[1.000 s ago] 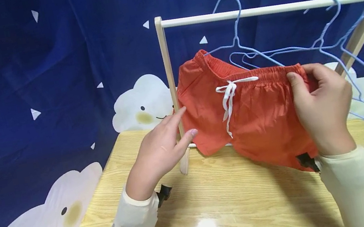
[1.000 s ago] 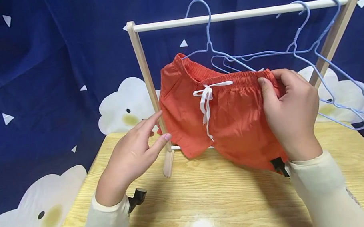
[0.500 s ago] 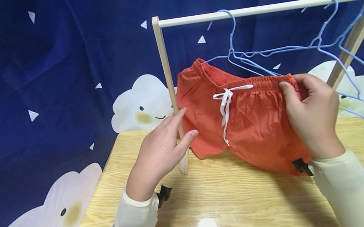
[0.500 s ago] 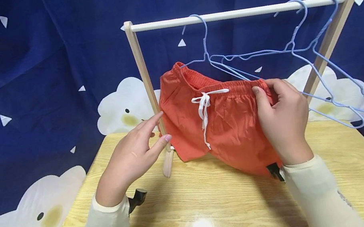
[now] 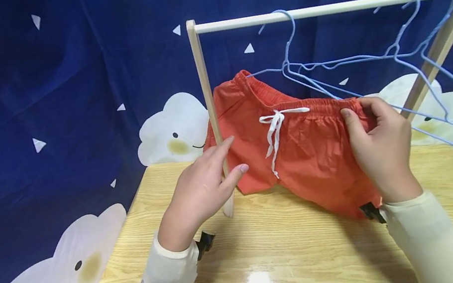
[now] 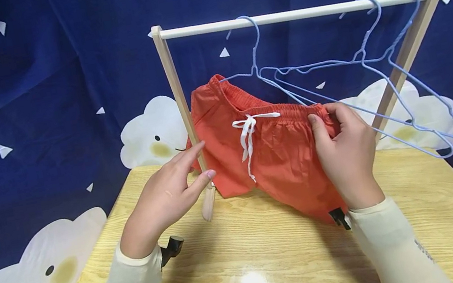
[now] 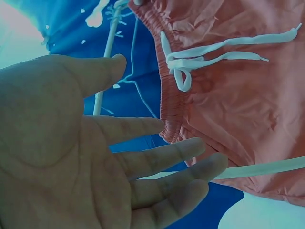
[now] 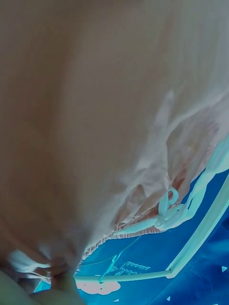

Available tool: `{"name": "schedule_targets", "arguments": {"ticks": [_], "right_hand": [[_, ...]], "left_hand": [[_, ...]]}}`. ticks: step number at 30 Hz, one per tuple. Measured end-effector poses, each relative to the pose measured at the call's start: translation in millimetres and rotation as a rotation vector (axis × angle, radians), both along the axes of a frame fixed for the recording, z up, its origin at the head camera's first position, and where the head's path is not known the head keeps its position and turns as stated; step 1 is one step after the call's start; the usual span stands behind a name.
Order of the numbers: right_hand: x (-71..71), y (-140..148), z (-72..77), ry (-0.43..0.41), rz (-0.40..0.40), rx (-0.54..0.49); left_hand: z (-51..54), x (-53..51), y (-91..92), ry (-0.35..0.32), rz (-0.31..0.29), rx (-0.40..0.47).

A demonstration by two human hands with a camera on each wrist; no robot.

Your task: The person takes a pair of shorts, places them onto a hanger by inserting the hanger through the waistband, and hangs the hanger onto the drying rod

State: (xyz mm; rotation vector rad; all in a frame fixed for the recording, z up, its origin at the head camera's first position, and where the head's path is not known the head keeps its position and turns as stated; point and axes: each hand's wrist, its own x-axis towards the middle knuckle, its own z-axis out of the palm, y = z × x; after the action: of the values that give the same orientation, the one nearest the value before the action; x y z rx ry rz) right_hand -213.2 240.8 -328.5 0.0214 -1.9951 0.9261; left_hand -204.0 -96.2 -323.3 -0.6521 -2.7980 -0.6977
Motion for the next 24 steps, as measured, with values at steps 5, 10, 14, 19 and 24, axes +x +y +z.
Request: {"name": "schedule_targets", "arguments": {"ticks": [5,10,14,19,24], "right_hand": [[3.4,2.3,-7.9,-0.014,0.029,-0.008],[4.3,9.6,-25.0,0.003,0.078,0.036],[7.0,19.1,-44.2,0.013,0.149,0.065],[17.9,37.6,-72.5,-0.007,0.286,0.048],[29.8,62.6,-94.9,-0.091,0.397,0.012]], "left_hand": [[-0.5,1.1,-0.1,-0.007,-0.004,-0.011],[-1.9,-0.6,2.5,-0.01,-0.012,-0.03],[-6.8,-5.4,6.7,0.003,-0.023,-0.066],[-24.8,-12.0,13.3,-0.008,-0.035,-0.146],[-53.2,-15.2,8.7,-0.06,-0.012,-0.198]]}}
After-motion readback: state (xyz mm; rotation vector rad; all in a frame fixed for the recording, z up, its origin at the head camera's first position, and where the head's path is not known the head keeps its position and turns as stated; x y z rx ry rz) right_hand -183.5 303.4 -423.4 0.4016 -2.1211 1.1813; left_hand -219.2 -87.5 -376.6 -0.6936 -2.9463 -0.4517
